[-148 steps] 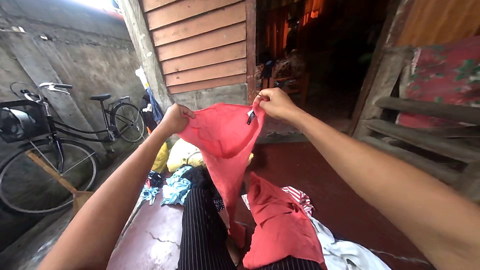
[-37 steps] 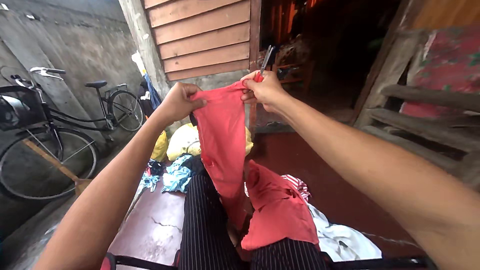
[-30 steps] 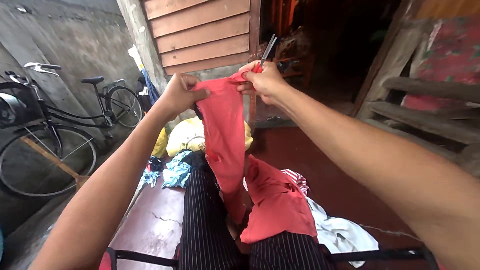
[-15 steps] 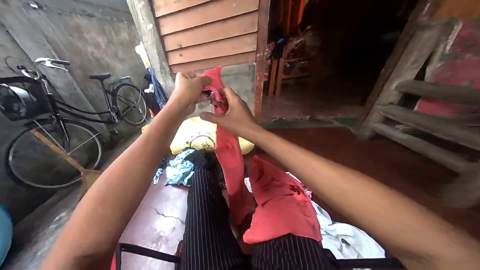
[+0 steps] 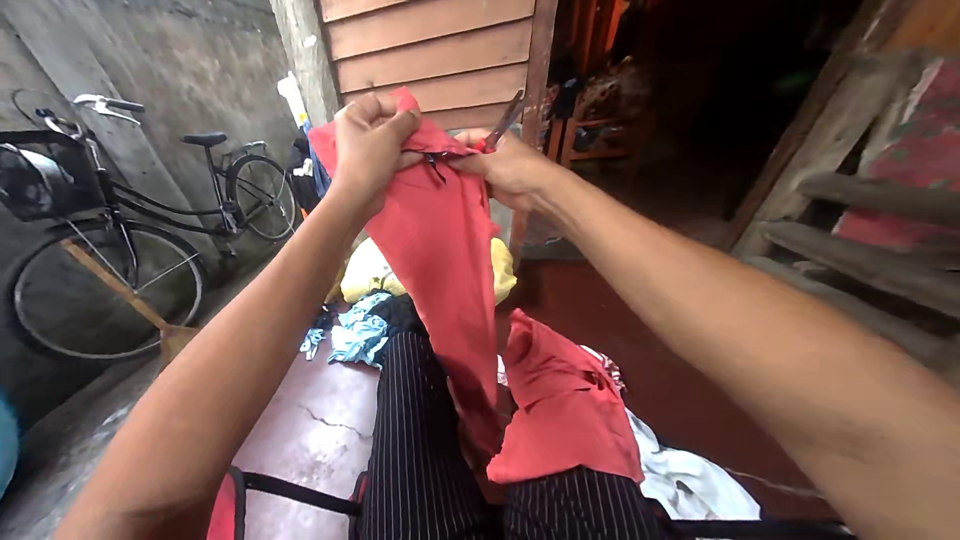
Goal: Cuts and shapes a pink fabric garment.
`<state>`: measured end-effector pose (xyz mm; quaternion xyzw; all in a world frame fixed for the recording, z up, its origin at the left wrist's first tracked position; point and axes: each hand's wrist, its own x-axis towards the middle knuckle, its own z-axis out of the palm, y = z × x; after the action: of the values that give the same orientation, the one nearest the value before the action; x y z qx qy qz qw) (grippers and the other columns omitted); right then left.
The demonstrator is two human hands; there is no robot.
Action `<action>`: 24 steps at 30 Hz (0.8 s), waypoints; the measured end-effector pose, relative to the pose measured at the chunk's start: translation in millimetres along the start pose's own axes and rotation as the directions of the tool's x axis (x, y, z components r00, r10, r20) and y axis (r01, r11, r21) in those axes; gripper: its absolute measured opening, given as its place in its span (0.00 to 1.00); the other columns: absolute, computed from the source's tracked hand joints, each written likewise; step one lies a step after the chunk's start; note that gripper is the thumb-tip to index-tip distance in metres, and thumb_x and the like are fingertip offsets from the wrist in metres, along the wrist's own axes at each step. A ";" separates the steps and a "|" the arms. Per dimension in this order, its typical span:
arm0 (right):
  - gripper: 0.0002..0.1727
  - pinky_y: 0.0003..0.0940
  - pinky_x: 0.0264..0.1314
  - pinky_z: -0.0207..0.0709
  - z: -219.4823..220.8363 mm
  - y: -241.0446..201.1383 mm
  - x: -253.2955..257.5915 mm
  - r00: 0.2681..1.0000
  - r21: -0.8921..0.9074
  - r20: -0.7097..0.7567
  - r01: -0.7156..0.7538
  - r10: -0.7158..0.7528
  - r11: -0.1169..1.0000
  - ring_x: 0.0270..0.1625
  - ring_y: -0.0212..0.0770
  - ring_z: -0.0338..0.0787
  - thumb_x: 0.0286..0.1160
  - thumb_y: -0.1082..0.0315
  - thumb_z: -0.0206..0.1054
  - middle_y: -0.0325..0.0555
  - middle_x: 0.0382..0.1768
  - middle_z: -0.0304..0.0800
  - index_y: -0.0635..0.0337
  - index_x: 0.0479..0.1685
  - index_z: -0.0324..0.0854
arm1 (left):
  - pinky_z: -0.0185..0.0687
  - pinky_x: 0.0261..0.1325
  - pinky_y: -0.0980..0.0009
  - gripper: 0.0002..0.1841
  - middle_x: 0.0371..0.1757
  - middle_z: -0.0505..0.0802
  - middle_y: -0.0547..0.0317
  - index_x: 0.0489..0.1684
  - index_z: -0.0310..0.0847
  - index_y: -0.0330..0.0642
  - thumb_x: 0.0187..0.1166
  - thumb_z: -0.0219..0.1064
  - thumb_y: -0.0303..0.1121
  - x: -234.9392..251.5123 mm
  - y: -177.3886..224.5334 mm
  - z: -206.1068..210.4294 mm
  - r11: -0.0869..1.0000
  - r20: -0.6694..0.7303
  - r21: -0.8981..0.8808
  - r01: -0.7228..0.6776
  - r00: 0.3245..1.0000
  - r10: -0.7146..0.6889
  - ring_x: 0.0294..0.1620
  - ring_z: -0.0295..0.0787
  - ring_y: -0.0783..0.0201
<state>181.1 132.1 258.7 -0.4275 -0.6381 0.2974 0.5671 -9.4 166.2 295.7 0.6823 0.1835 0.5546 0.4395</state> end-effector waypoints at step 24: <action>0.23 0.43 0.54 0.91 -27.9 -16.5 -9.2 0.948 0.446 -0.166 -0.175 0.273 0.878 0.52 0.43 0.94 0.89 0.52 0.58 0.48 0.52 0.91 0.54 0.75 0.70 | 0.91 0.52 0.62 0.07 0.41 0.94 0.56 0.46 0.88 0.39 0.84 0.66 0.32 -161.2 -231.3 -26.6 0.889 0.405 -0.007 0.457 0.815 -0.416 0.41 0.93 0.64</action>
<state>204.9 113.5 273.7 -0.3954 -0.4357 0.4432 0.6763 -30.3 184.2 13.8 0.6951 0.2144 0.2996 0.6174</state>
